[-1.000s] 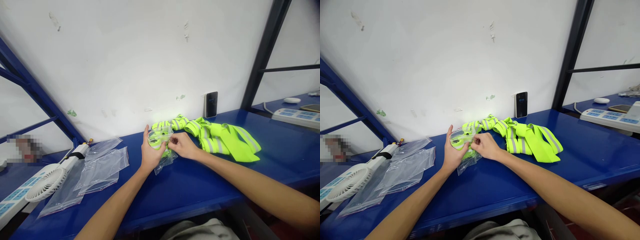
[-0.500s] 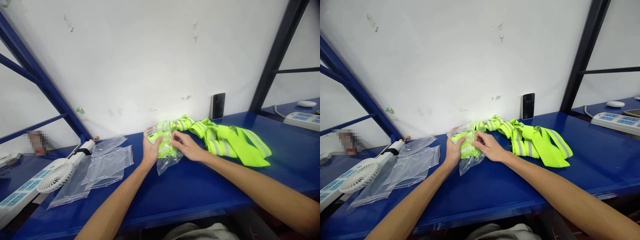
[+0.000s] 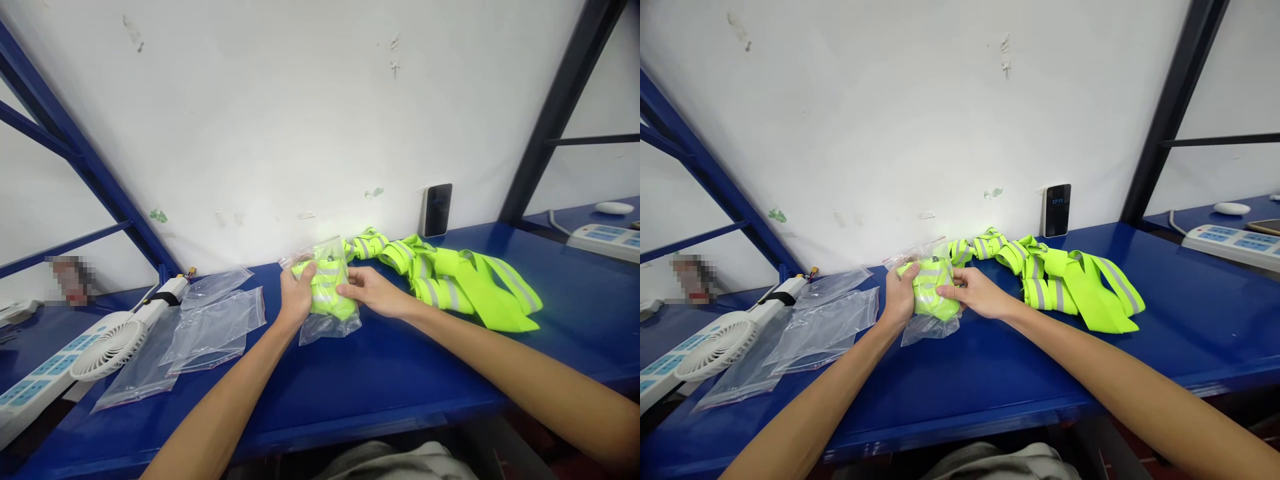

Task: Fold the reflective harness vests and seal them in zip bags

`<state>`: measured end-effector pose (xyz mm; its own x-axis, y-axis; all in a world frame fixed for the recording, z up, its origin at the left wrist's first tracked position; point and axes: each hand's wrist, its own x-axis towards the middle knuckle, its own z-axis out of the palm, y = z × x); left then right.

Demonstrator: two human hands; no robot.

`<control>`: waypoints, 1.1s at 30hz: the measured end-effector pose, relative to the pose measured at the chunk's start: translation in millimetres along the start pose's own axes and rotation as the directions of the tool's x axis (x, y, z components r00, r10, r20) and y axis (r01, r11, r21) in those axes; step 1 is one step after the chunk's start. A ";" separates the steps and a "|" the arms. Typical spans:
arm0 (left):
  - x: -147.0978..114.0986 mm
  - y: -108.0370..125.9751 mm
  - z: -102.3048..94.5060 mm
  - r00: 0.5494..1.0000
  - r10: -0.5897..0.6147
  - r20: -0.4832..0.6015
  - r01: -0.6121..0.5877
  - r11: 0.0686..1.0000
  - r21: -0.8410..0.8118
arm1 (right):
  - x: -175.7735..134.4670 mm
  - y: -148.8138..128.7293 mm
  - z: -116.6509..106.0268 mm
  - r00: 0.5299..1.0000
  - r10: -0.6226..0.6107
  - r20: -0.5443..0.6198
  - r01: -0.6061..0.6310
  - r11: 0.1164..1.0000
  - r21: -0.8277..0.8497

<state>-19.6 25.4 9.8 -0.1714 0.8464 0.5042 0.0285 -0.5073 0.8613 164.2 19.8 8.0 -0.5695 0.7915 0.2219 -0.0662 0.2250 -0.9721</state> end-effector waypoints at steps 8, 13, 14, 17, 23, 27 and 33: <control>-17.2 -3.2 12.1 0.997 0.073 0.001 -0.073 0.995 -0.065 | 1.1 1.0 7.7 0.992 -0.102 -0.077 0.096 0.992 -0.082; -8.3 -2.8 7.7 0.986 -0.079 0.144 0.110 0.967 -0.229 | 0.2 -0.6 0.7 0.996 -0.047 -0.072 0.042 0.996 -0.075; -4.5 -2.6 4.9 0.980 -0.096 0.172 0.135 0.963 -0.234 | 0.0 -1.3 -1.6 0.999 -0.013 -0.050 0.010 0.999 -0.054; 4.6 -0.3 -3.7 0.981 -0.058 0.183 0.102 0.965 -0.240 | -0.6 -5.2 -5.4 0.999 0.028 0.021 -0.029 0.998 0.064; 2.9 16.2 -6.2 0.974 0.042 0.224 0.004 0.980 -0.200 | 0.2 -14.8 -1.8 0.990 -0.126 -0.070 0.132 0.987 0.090; -2.0 28.7 -2.5 0.989 0.091 0.120 -0.086 0.995 -0.044 | 0.9 -19.8 -4.6 0.968 -0.180 -0.172 0.179 0.984 -0.018; -10.0 29.0 1.1 0.962 0.167 0.218 -0.163 0.986 -0.035 | 0.0 -29.6 -2.9 0.890 -0.289 -0.352 0.220 0.950 -0.224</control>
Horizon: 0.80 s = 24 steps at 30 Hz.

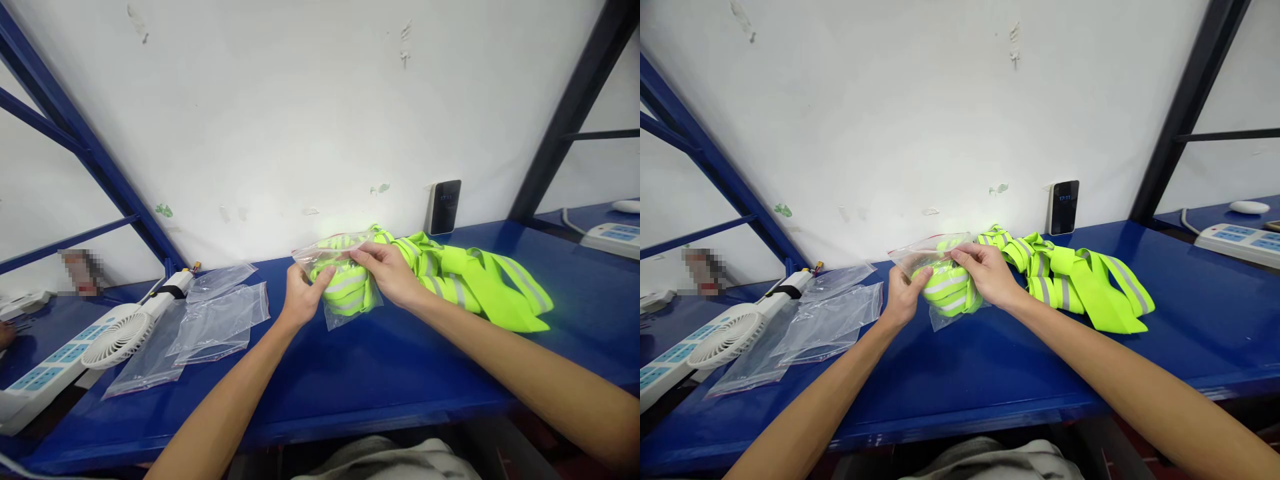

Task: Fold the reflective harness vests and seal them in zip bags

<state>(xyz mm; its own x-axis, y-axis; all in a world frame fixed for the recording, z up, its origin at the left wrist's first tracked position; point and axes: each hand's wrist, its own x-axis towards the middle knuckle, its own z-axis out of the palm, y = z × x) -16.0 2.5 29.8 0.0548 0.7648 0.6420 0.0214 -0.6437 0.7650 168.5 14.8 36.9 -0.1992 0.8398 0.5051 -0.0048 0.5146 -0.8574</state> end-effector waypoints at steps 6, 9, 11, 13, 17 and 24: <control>-2.8 -9.0 3.3 0.995 -0.095 0.034 0.092 0.993 0.076 | -0.9 -2.5 -0.8 0.987 -0.001 -0.159 -0.007 0.999 -0.053; -0.4 -12.9 0.8 0.997 -0.074 -0.020 0.077 0.977 0.199 | 0.7 0.5 -7.5 0.996 0.079 0.035 -0.079 0.997 -0.020; 1.2 -14.8 -1.3 0.997 -0.075 -0.024 0.078 0.972 0.223 | 2.4 2.7 -11.8 0.968 0.139 0.207 -0.146 0.989 0.019; 2.3 -15.8 -2.7 0.996 -0.090 -0.013 0.091 0.973 0.210 | 4.0 4.6 -14.2 0.942 0.174 0.286 -0.203 0.976 0.074; 3.1 -14.4 -3.7 0.996 -0.095 -0.001 0.093 0.978 0.185 | 5.8 8.9 -13.7 0.936 0.232 0.266 -0.286 0.940 0.186; 4.7 -19.8 -2.7 0.990 -0.102 -0.095 0.116 0.982 0.148 | 2.2 16.4 -11.1 0.888 0.395 0.237 -0.435 0.887 0.154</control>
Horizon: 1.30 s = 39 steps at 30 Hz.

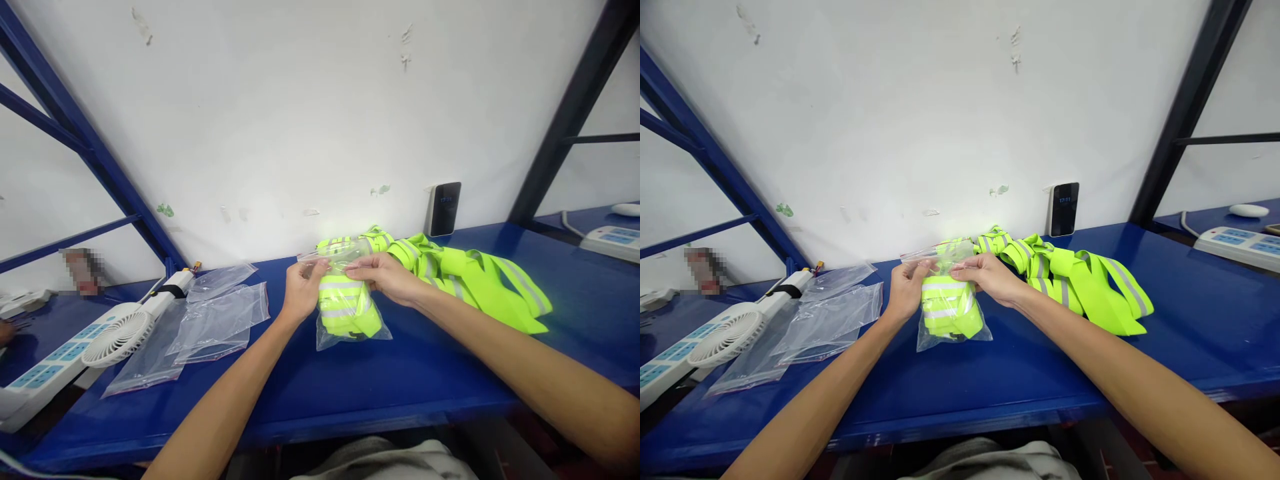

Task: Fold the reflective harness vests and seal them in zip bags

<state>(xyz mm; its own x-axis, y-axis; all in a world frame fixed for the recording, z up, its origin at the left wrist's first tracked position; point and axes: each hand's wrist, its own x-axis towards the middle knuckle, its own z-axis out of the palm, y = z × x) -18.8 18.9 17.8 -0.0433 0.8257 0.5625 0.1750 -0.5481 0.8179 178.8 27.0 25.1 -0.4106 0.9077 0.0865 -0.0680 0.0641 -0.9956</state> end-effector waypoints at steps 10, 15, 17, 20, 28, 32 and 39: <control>-2.5 -18.3 8.7 0.966 -0.259 0.011 0.254 0.939 -0.234 | 4.6 -0.1 -4.9 0.974 -0.178 -0.137 0.150 0.970 -0.194; -3.2 -20.1 9.5 0.954 -0.301 0.018 0.293 0.911 -0.291 | 9.8 6.9 -8.6 0.962 -0.217 -0.164 0.192 0.969 -0.156; -2.6 -21.8 9.5 0.944 -0.331 0.001 0.312 0.889 -0.335 | 10.6 6.9 -8.7 0.956 -0.230 -0.181 0.204 0.967 -0.155; -1.6 -23.0 9.1 0.934 -0.358 -0.010 0.330 0.870 -0.365 | 11.1 3.9 -9.3 0.956 -0.197 -0.218 0.171 0.976 -0.133; -2.1 -23.5 9.7 0.944 -0.328 -0.009 0.308 0.896 -0.321 | 13.0 -1.6 -29.5 0.973 -0.176 -0.152 0.112 0.927 -0.358; -2.7 -28.6 11.3 0.947 -0.316 0.056 0.318 0.904 -0.286 | 10.0 -2.6 -33.8 0.922 -0.347 -0.169 0.158 0.739 -0.656; -9.3 -30.1 16.9 0.915 -0.303 0.268 0.360 0.911 -0.202 | 3.8 1.7 -24.6 0.874 -0.439 0.210 0.337 0.235 -0.911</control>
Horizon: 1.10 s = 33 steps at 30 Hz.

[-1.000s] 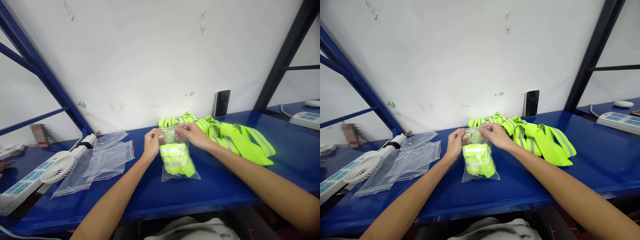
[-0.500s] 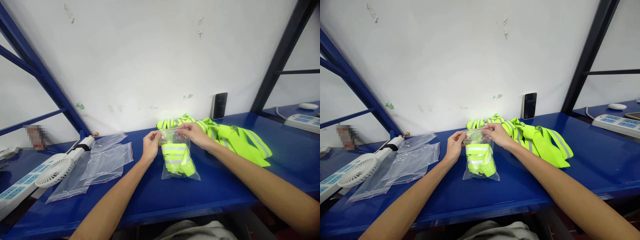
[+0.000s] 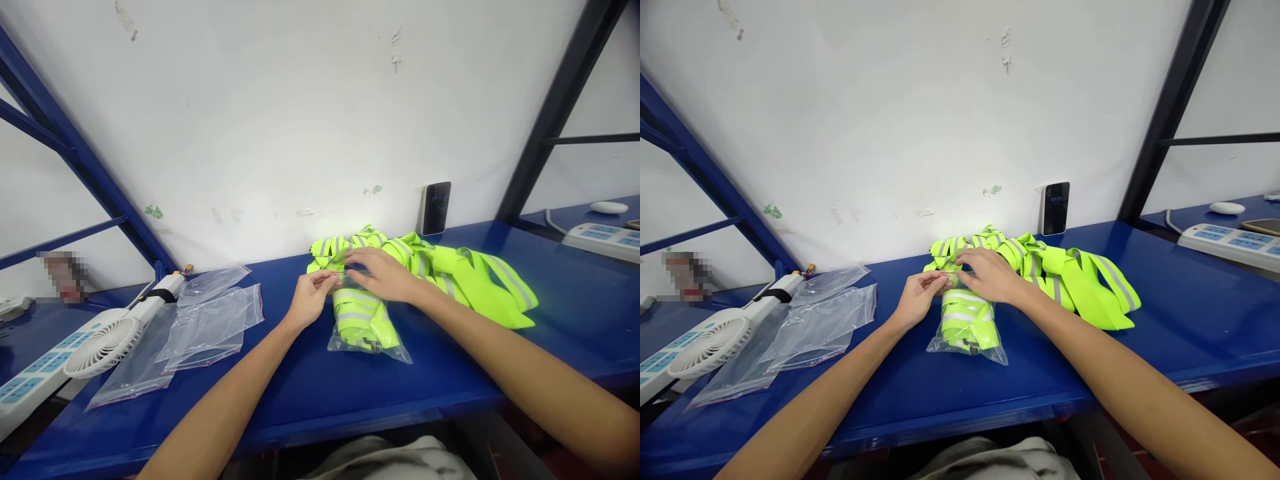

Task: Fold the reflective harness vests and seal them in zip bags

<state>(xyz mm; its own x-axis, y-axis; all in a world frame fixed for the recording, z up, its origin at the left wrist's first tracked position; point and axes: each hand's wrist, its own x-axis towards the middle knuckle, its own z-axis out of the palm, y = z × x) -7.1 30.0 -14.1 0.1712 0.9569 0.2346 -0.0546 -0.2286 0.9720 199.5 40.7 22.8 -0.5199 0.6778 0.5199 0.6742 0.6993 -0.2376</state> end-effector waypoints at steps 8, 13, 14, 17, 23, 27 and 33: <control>-1.0 -3.9 -1.0 0.983 0.182 0.016 -0.181 0.958 0.224 | 1.1 -7.1 1.7 0.992 0.102 0.077 -0.114 0.979 0.171; -5.1 2.2 -3.6 0.956 0.294 -0.017 -0.284 0.934 0.219 | 0.1 -11.2 3.7 1.000 0.018 -0.015 -0.014 0.968 0.249; -5.6 3.1 -4.3 0.950 0.310 -0.031 -0.297 0.931 0.215 | -0.2 -11.8 4.8 0.999 0.013 -0.035 -0.003 0.967 0.257; -5.2 3.3 -6.4 0.947 0.319 -0.045 -0.296 0.916 0.269 | -1.5 -12.1 9.4 0.999 0.000 -0.050 0.012 0.969 0.248; -1.9 -0.2 -6.7 0.964 0.264 -0.013 -0.246 0.915 0.319 | -3.7 -7.5 16.3 1.000 -0.013 -0.012 0.016 0.973 0.230; -1.8 -1.2 -6.2 0.967 0.254 -0.022 -0.230 0.907 0.353 | -2.0 -5.5 15.9 0.999 0.041 0.023 -0.046 0.965 0.257; -2.1 -0.6 -6.4 0.965 0.262 -0.009 -0.240 0.896 0.374 | 1.9 -5.1 7.4 0.995 0.083 0.052 -0.096 0.917 0.386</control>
<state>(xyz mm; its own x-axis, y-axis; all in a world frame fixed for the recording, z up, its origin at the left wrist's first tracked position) -13.8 29.2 -15.3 0.1422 0.8649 0.4814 0.2779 -0.5016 0.8192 191.2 40.0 18.9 -0.4889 0.7442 0.4552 0.4661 0.6639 -0.5847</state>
